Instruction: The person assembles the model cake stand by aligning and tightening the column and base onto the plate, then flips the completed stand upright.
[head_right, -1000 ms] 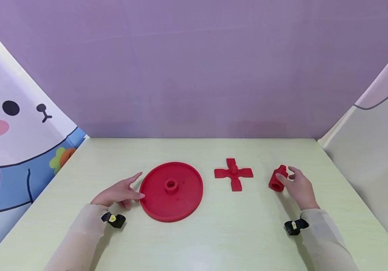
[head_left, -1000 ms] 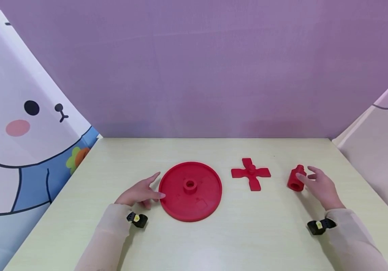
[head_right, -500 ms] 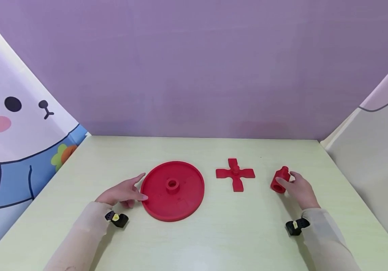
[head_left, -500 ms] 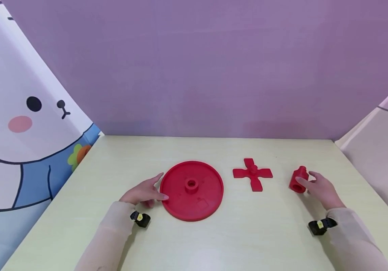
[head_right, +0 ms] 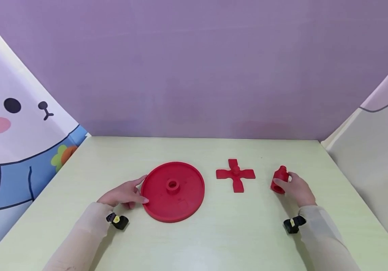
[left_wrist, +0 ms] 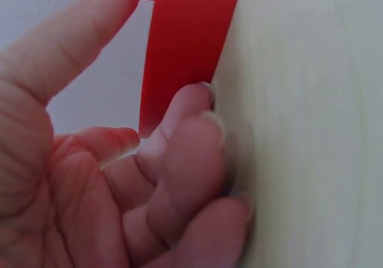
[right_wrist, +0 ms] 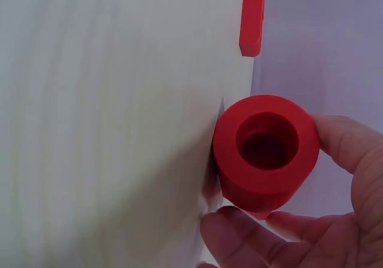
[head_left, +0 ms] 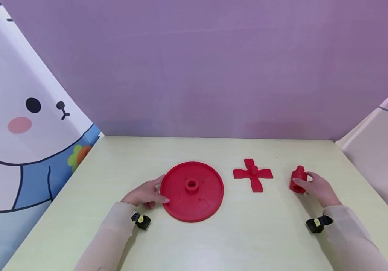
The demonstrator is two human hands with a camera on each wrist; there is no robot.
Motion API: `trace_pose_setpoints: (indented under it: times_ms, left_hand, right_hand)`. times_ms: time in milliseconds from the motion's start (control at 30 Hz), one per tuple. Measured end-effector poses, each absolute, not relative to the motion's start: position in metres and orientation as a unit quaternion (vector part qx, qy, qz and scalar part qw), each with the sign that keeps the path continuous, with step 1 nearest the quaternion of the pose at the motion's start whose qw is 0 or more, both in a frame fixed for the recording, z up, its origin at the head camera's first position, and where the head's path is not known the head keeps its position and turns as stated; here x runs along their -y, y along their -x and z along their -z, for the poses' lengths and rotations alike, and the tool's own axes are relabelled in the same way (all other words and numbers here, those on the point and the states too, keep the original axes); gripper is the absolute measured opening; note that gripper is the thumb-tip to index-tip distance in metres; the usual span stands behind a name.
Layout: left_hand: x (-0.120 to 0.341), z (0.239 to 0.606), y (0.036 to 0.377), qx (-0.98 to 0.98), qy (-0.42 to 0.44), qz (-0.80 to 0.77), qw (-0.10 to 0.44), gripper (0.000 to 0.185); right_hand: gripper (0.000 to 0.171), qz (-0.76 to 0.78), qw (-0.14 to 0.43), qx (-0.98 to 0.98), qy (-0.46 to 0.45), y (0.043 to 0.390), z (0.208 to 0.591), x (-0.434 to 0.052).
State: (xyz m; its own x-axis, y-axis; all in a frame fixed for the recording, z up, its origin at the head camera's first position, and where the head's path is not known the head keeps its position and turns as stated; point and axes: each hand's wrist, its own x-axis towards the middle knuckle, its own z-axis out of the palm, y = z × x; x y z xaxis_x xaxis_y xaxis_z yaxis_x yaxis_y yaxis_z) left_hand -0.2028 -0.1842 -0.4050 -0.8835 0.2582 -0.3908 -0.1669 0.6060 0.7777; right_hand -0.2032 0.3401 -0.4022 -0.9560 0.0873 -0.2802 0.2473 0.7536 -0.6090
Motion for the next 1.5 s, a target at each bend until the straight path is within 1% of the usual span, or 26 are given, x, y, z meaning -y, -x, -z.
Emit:
trace_pose_setpoints:
  times_ms: [300, 600, 833, 1167, 1333, 1500]
  left_hand:
    - [0.184, 0.407, 0.205, -0.867, -0.034, -0.433, 0.245, 0.096]
    - [0.183, 0.405, 0.204, -0.862, -0.045, -0.438, 0.251, 0.1]
    - [0.185, 0.408, 0.204, -0.861, -0.043, -0.435, 0.258, 0.101]
    - [0.187, 0.408, 0.203, -0.853, -0.054, -0.451, 0.258, 0.101]
    - [0.187, 0.407, 0.202, -0.85, -0.064, -0.455, 0.258, 0.101]
    - [0.187, 0.409, 0.203, -0.848, -0.064, -0.458, 0.259, 0.102]
  right_hand:
    - [0.079, 0.318, 0.13, -0.935, -0.088, 0.205, 0.405, -0.335]
    - [0.077, 0.326, 0.118, -0.933, -0.096, 0.205, 0.406, -0.332]
    - [0.074, 0.38, 0.081, -0.917, -0.093, 0.198, 0.405, -0.333]
    - [0.078, 0.433, 0.034, -0.897, -0.086, 0.192, 0.395, -0.324]
    - [0.072, 0.476, 0.02, -0.877, -0.061, 0.188, 0.387, -0.312]
    - [0.067, 0.487, 0.013, -0.872, -0.037, 0.186, 0.381, -0.301]
